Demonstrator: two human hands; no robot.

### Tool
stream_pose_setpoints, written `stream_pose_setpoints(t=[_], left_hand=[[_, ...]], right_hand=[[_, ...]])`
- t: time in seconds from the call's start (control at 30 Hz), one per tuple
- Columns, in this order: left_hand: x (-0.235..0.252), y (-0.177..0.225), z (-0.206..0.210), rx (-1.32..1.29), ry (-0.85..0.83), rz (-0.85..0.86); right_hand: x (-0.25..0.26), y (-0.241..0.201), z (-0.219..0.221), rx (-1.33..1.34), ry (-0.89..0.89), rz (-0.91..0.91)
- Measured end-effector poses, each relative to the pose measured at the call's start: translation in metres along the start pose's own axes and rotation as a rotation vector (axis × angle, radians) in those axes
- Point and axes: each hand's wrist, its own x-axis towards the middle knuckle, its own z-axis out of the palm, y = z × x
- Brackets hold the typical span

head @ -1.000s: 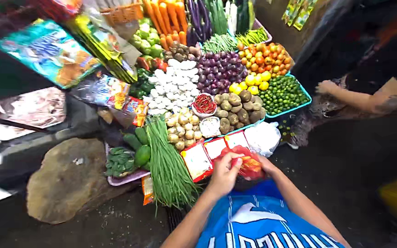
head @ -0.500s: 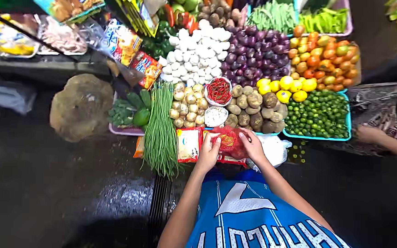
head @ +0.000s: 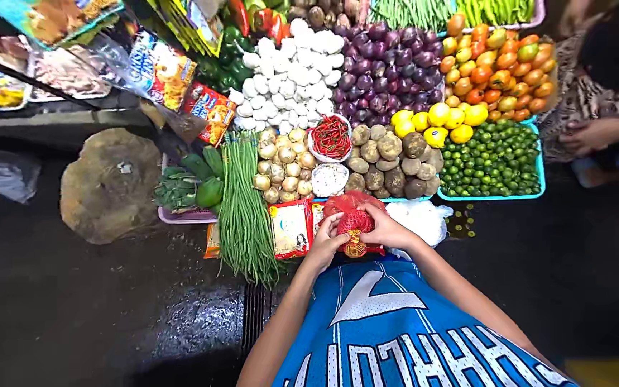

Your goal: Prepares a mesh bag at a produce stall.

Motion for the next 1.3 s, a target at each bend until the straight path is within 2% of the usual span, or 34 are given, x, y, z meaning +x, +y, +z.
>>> stream_pose_setpoints(t=[0.1, 0.23, 0.47, 0.57, 0.67, 0.73, 0.9, 0.97, 1.1, 1.3], left_hand=[[0.015, 0.009, -0.013, 0.041, -0.11, -0.041], [0.024, 0.014, -0.013, 0.113, -0.153, -0.012], [0.016, 0.025, -0.005, 0.445, -0.113, 0.166], [0.011, 0.035, 0.008, 0.59, -0.032, 0.205], [0.015, 0.031, 0.014, 0.686, 0.043, 0.215], [0.019, 0.026, 0.01, 0.686, 0.068, 0.2], [0.023, 0.01, -0.015, 0.228, 0.037, 0.146], [0.021, 0.0, -0.016, 0.197, 0.047, 0.188], [0.031, -0.013, 0.004, 0.284, 0.168, 0.296], [0.05, -0.032, 0.016, 0.51, 0.302, 0.254]], right_hand=[[-0.004, -0.002, 0.02, -0.051, 0.192, 0.015], [-0.004, 0.004, 0.041, 0.038, 0.449, 0.013], [0.004, -0.009, 0.054, 0.026, 0.669, 0.056], [0.01, -0.016, 0.05, -0.005, 0.736, 0.098], [0.022, -0.017, 0.05, -0.018, 0.752, 0.183], [0.027, -0.019, 0.048, 0.014, 0.696, 0.236], [0.013, -0.018, 0.035, 0.193, 0.359, 0.096], [-0.001, -0.02, 0.036, 0.164, 0.313, 0.049], [-0.02, -0.022, 0.034, 0.113, 0.402, 0.008], [-0.018, 0.002, 0.035, 0.058, 0.588, -0.032]])
